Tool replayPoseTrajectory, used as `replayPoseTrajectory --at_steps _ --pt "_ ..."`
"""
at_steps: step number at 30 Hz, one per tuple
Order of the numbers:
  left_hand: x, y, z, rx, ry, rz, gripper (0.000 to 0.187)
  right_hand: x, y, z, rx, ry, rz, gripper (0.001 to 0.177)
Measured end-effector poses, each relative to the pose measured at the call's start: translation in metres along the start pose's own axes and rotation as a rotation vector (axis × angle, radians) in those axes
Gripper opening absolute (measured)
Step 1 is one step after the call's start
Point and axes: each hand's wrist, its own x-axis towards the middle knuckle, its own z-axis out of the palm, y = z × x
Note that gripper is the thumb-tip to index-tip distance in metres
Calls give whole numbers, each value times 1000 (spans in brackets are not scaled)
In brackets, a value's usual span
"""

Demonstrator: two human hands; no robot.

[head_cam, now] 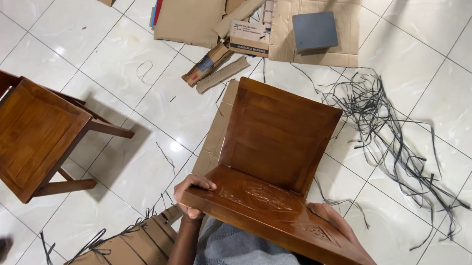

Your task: Wrapping wooden chair legs with cardboard and securing them with plastic straps.

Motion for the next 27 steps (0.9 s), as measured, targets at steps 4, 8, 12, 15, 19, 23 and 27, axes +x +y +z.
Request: replayPoseTrajectory --at_steps 4,8,12,15,19,23,27 --pt "-1 -1 2 39 24 4 93 36 69 -18 -141 77 248 84" --pt "-2 4 5 27 48 -6 95 67 150 -42 -420 -9 262 69" --pt "-12 2 1 40 136 -94 108 118 257 -66 -191 45 334 80" --pt "-26 -13 -15 14 181 -116 111 -132 15 -16 326 -5 -171 61" --pt "-39 -3 14 120 331 -177 99 -55 97 -22 254 151 221 71" --pt "-89 -19 26 668 413 -525 59 -45 191 -63 -226 98 73 52" --pt "-196 -54 56 589 434 -818 46 -57 235 -130 185 212 333 57"
